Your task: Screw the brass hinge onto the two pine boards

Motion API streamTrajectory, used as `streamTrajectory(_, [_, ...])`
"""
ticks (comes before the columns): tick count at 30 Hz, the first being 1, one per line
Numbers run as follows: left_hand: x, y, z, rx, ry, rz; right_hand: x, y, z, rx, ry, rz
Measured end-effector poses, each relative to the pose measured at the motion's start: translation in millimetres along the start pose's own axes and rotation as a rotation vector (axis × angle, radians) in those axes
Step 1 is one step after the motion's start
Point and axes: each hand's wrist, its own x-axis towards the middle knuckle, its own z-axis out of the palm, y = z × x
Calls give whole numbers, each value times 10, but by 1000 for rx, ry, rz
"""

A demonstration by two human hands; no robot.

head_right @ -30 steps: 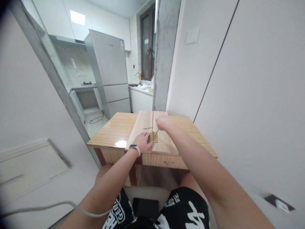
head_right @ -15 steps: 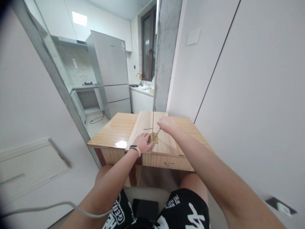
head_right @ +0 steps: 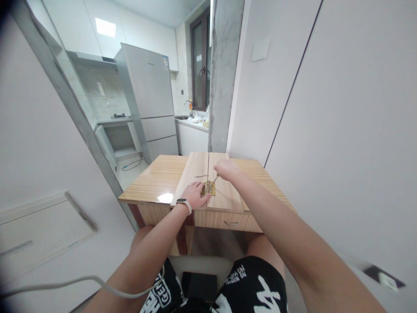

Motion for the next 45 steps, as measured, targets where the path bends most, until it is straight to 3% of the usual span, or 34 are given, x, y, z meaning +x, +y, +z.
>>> streamTrajectory(11, [6, 10, -5, -5, 16, 13, 162, -83, -127, 2, -155, 125])
streamTrajectory(16, [3, 12, -21, -9, 9, 11, 170, -111, -92, 11, -173, 141])
streamTrajectory(27, [-15, -1, -22, -8, 22, 19, -10, 63, 173, -65, 97, -124])
streamTrajectory(32, [-12, 13, -32, 2, 12, 9, 5, 76, 222, -90, 156, -144])
streamTrajectory(38, [-6, 8, -19, 2, 26, 15, 90, 86, 249, -53, 105, -107])
streamTrajectory(45, [-8, 22, -43, -9, -13, 0, 130, 43, 144, 24, -27, -17])
